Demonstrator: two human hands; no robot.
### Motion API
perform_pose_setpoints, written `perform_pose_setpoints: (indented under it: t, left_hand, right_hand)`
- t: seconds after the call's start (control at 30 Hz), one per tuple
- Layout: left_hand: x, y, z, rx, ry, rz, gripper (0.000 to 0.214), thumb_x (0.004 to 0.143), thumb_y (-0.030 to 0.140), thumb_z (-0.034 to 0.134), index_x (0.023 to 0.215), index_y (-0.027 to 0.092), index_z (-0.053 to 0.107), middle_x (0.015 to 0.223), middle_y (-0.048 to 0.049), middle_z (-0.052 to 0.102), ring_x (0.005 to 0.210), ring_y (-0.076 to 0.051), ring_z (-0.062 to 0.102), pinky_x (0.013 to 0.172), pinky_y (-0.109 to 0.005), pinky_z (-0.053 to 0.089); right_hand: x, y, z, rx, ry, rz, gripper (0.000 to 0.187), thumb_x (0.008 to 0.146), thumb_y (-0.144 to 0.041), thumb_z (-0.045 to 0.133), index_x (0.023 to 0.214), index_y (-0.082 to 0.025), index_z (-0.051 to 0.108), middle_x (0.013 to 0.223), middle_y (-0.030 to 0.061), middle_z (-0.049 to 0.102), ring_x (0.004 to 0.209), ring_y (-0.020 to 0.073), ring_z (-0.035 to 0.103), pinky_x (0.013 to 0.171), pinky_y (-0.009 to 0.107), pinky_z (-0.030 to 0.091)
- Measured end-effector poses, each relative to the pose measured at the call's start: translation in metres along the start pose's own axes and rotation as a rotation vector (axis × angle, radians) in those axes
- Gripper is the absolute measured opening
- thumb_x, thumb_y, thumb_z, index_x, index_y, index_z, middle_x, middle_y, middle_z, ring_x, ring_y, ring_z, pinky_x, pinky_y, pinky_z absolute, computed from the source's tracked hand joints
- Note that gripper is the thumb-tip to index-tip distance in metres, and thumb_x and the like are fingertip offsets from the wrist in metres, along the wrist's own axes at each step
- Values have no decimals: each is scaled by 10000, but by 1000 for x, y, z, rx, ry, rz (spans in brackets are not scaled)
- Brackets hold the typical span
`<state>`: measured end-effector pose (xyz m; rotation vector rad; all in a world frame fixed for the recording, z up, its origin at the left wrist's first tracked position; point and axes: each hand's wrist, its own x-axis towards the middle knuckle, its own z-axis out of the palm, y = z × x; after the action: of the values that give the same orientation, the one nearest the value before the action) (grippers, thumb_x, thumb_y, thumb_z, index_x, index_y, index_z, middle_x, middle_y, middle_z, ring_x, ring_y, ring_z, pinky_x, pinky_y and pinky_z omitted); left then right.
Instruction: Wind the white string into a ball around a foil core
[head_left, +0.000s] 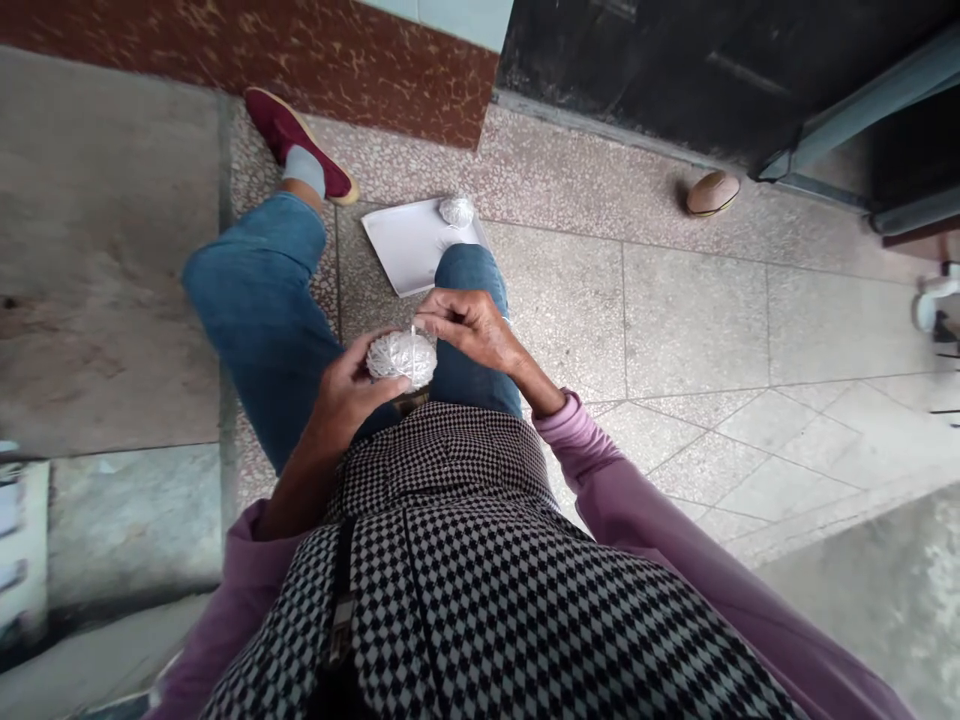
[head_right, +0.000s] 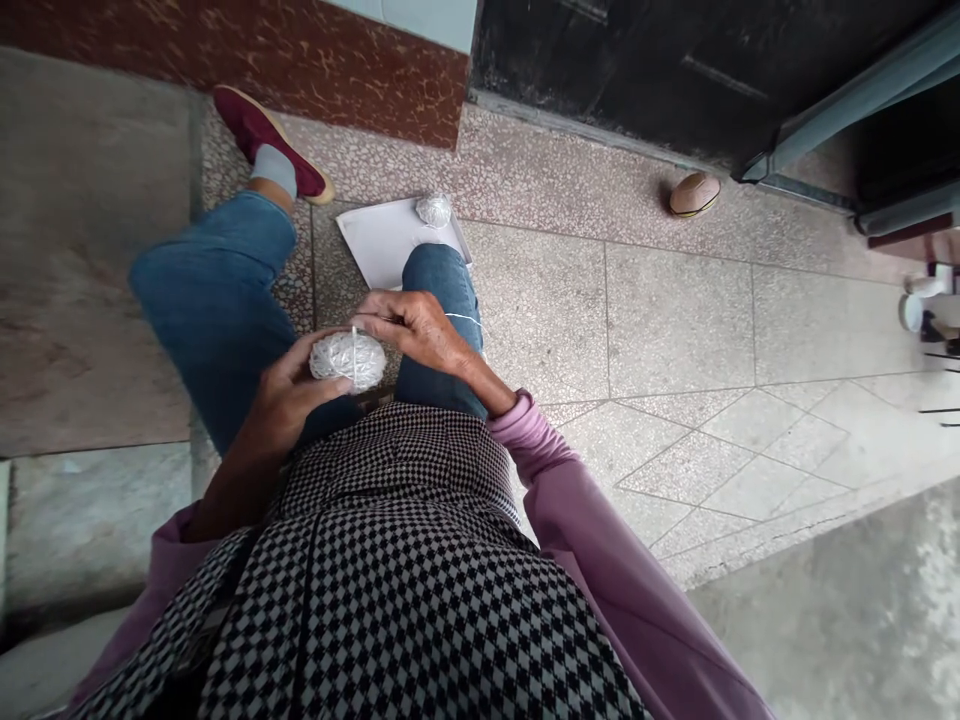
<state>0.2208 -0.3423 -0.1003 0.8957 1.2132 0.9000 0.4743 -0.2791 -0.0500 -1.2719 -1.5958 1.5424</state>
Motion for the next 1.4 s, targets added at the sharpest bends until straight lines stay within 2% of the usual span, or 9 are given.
perform_pose_setpoints:
  t: [0.13, 0.3, 0.47, 0.6, 0.7, 0.83, 0.97, 1.2, 1.4]
  left_hand:
    - [-2, -6, -2, -169, -127, -78, 668, 646, 375, 1085, 1262, 217, 880, 1200, -123, 919, 1123, -382, 882, 925, -423, 719]
    - [-4, -5, -1, -334, -158, -43, 824, 707, 341, 1085, 1489, 252, 841, 1343, -147, 911, 1224, -389, 895, 1082, -501, 770]
    - [5, -8, 3, -331, 23, -6, 812, 647, 374, 1120, 1396, 233, 842, 1306, -136, 892, 1157, -358, 867, 1045, -491, 760]
    - [12, -15, 2, -144, 291, 136, 845, 564, 344, 1163, 1317, 230, 797, 1325, -95, 859, 1222, -316, 799, 1111, -443, 690]
    - [10, -17, 0, 46, 335, 210, 842, 635, 386, 1206, 1334, 253, 754, 1407, -87, 834, 1319, -335, 784, 1177, -470, 665]
    - [3, -13, -1, 238, 255, 207, 791, 666, 380, 1201, 1331, 268, 788, 1388, -89, 852, 1286, -366, 810, 1177, -525, 682]
    - [-1, -2, 0, 214, 85, 172, 652, 646, 265, 1098, 1267, 319, 904, 1293, -85, 902, 1243, -426, 832, 1071, -545, 729]
    - [-15, 16, 7, -44, -217, -96, 704, 673, 248, 1057, 1367, 270, 938, 1253, -103, 925, 1100, -369, 871, 913, -418, 724]
    - [0, 1, 9, -355, 14, -44, 855, 507, 276, 1103, 1334, 258, 886, 1248, -89, 915, 1110, -327, 864, 945, -387, 731]
  right_hand:
    - [10, 28, 18, 139, -10, 96, 681, 1200, -792, 936, 872, -273, 643, 802, -6, 581, 816, 202, 553, 763, 345, 532]
    - [-1, 51, 46, 233, 62, 253, 675, 1245, -762, 899, 870, -280, 611, 770, 3, 601, 808, 214, 603, 781, 372, 555]
    - [-25, 52, 52, 148, -20, 178, 632, 1230, -682, 929, 845, -267, 647, 842, 56, 704, 854, 255, 668, 866, 412, 606]
    - [-47, 41, 52, 65, -159, 119, 584, 1209, -707, 924, 899, -258, 717, 866, 45, 740, 874, 264, 703, 870, 400, 612]
    - [-55, 29, 49, 83, -251, 48, 532, 1205, -716, 913, 973, -259, 770, 888, 39, 771, 863, 263, 717, 862, 398, 617]
    - [-46, 9, 32, 9, -218, 9, 452, 1188, -672, 961, 1023, -275, 820, 966, 43, 805, 934, 276, 755, 902, 389, 633]
    - [-23, 1, 12, -61, -129, 25, 448, 1181, -602, 1014, 958, -278, 800, 942, 41, 771, 975, 269, 736, 894, 365, 620]
    - [2, 26, 16, 164, -32, 147, 660, 1250, -712, 937, 852, -261, 666, 807, 10, 667, 825, 194, 584, 793, 350, 555]
    - [-11, 38, 39, 184, 0, 234, 707, 1208, -747, 976, 816, -265, 639, 772, 31, 689, 793, 209, 616, 782, 363, 571]
